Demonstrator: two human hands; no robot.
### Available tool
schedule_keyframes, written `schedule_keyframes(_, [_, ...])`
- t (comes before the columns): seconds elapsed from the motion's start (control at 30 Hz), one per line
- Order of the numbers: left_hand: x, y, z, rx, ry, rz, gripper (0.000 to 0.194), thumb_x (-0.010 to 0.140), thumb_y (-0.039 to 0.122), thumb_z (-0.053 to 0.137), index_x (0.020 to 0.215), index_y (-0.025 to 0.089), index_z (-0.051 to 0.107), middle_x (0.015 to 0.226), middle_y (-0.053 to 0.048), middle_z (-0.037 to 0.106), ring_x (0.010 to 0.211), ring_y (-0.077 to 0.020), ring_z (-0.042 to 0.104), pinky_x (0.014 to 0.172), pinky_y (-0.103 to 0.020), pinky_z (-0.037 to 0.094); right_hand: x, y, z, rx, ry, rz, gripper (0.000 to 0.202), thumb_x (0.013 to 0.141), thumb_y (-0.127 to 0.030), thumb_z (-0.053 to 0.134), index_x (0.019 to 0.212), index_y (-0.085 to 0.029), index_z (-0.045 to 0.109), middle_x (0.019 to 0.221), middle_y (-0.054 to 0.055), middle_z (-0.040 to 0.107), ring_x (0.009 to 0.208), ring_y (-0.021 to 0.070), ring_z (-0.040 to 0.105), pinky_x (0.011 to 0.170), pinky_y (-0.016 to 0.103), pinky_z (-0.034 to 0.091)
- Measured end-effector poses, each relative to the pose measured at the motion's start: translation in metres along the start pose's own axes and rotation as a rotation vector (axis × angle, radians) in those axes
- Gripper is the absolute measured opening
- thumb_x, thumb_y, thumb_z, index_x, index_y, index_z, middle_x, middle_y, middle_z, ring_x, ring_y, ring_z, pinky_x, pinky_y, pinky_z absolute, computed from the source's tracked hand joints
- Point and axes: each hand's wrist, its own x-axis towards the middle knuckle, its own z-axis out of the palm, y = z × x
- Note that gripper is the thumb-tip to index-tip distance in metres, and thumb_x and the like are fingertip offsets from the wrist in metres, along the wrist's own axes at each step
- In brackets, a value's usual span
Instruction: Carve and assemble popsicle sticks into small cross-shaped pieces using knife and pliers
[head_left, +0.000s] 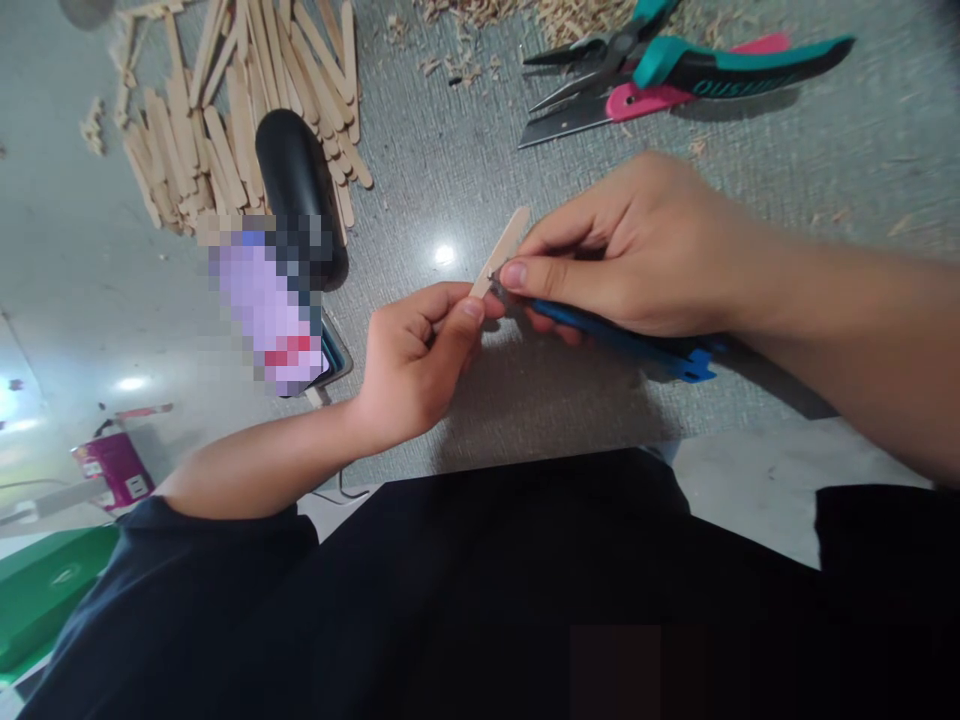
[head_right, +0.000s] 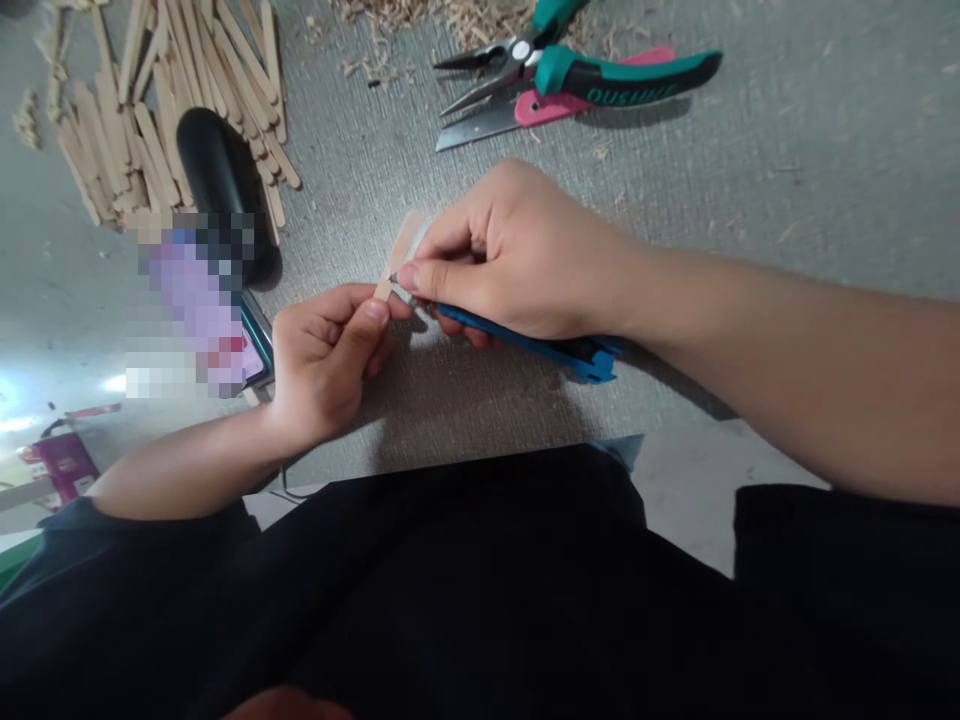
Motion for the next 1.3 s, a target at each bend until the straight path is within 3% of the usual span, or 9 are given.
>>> schedule_keyframes(0.2, [-0.002,0.001,-0.001,0.125,0.026,0.041,0.042,0.116,0.055,0.070,0.102,0.018,0.086,0.058,0.004,0.055,0.049,-0.0095,0.048,0.049,-0.027,0.040,0.001,0.005,0.004,-0.027,0.043,-0.030,0.029,0.113,-0.022,0.072,0.086,-0.022,0.083,0.067,-0.001,0.073,0.059,0.0121,0.066,0.060,0.030,0.049])
schedule_keyframes(0.4, [-0.001,-0.004,-0.003,0.160,-0.004,0.166,0.041,0.114,0.054,0.074,0.101,0.017,0.085,0.057,0.006,0.053,0.048,-0.0069,0.044,0.048,-0.023,0.038,0.004,0.010,0.012,-0.008,0.115,-0.107,0.034,0.108,-0.018,0.073,0.076,-0.023,0.082,0.060,-0.003,0.071,0.051,0.0117,0.063,0.051,0.030,0.041])
schedule_keyframes(0.53, [0.000,-0.008,-0.004,0.113,-0.025,0.176,0.038,0.117,0.048,0.070,0.102,0.017,0.085,0.059,0.005,0.056,0.048,-0.0066,0.048,0.048,-0.022,0.038,0.006,0.011,0.011,0.054,0.092,-0.095,0.036,0.107,-0.013,0.074,0.072,-0.022,0.079,0.059,-0.004,0.070,0.047,0.0099,0.061,0.049,0.029,0.043])
schedule_keyframes(0.73, [0.001,-0.004,-0.003,0.049,-0.061,0.231,0.031,0.117,0.039,0.071,0.099,0.017,0.083,0.063,0.004,0.059,0.049,-0.0054,0.048,0.047,-0.020,0.038,0.008,0.015,0.010,0.162,0.014,-0.065,0.035,0.111,-0.023,0.077,0.076,-0.021,0.080,0.062,-0.002,0.072,0.046,0.0097,0.061,0.047,0.028,0.046])
schedule_keyframes(0.83, [0.000,-0.004,-0.002,0.059,-0.030,0.232,0.032,0.117,0.040,0.071,0.097,0.017,0.083,0.060,0.005,0.057,0.048,-0.0053,0.047,0.046,-0.019,0.037,0.008,0.014,0.010,0.157,0.025,-0.042,0.032,0.110,-0.019,0.078,0.079,-0.021,0.081,0.063,-0.002,0.073,0.045,0.0091,0.060,0.046,0.027,0.044])
schedule_keyframes(1.03, [0.000,-0.005,-0.003,0.149,0.021,0.169,0.039,0.117,0.049,0.069,0.099,0.018,0.083,0.057,0.006,0.055,0.045,-0.0065,0.045,0.044,-0.022,0.037,0.009,0.012,0.011,0.121,0.053,-0.058,0.034,0.109,-0.013,0.073,0.078,-0.021,0.082,0.059,-0.003,0.070,0.047,0.0091,0.059,0.049,0.028,0.044])
schedule_keyframes(1.3, [-0.003,-0.002,0.001,0.228,0.030,0.271,0.032,0.119,0.035,0.066,0.100,0.018,0.086,0.061,0.004,0.058,0.051,-0.0067,0.046,0.049,-0.022,0.039,0.000,0.011,0.021,-0.055,0.167,-0.056,0.033,0.111,-0.024,0.073,0.078,-0.023,0.081,0.065,-0.001,0.074,0.059,0.0145,0.065,0.061,0.034,0.045])
